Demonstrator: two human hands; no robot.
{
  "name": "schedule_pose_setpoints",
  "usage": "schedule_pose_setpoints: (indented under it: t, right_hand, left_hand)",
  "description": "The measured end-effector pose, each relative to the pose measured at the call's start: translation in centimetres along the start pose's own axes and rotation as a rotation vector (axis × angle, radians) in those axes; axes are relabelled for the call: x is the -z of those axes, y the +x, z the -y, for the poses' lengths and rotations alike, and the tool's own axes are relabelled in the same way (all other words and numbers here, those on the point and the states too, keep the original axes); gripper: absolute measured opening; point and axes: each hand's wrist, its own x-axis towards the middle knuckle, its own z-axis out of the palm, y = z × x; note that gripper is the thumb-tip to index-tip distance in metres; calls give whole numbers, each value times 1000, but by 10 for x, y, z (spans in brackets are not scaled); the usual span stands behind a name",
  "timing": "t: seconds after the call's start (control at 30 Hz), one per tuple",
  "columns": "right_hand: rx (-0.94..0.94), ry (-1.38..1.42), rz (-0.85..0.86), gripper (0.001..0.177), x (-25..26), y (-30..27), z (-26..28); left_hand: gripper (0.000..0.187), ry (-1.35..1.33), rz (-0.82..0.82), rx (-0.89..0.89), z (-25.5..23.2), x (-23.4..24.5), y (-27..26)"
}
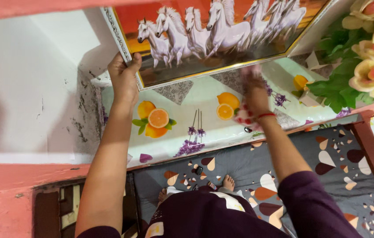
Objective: The person wipes a shelf and a wooden cabinet using a cloth, moving a framed picture and a floral ornament to clean underneath and around them.
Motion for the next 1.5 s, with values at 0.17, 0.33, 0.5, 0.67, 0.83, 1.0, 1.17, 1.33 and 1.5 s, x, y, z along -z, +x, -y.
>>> schedule_pose_setpoints:
  t: [0.17, 0.33, 0.5, 0.67, 0.83, 1.0, 1.17, 1.33, 1.5]
  right_hand:
    - [229, -240, -243, 66, 7, 5, -63]
    - [402, -90, -52, 88, -49, -5, 21]
    - [577, -104, 99, 88, -122, -13, 133]
    - [648, 25, 83, 84, -95, -4, 97]
    - [-49, 57, 62, 100, -2, 18, -44]
    - [291, -326, -292, 84, -16, 33, -100]
    - [502, -66, -77, 92, -119, 17, 34]
    - [806, -53, -46, 72, -140, -10, 145]
    - [377, -56, 17, 82, -65, 10, 21]
  left_hand:
    - [6, -51, 6, -15, -13, -8, -4]
    - [8, -51, 3, -26, -15, -14, -7]
    - [9, -56, 2, -39, -11, -11, -8]
    - [12, -30, -9, -48, -13, -5, -11]
    - [9, -16, -64, -12, -16, -6, -20]
    - [12, -16, -71, -48, -14, -1, -21]
    - [11, -47, -39, -45, -16, -2, -15]
    - [8, -46, -35, -29, -14, -5, -10]
    - [16, -58, -11, -34, -4, 1, -7]
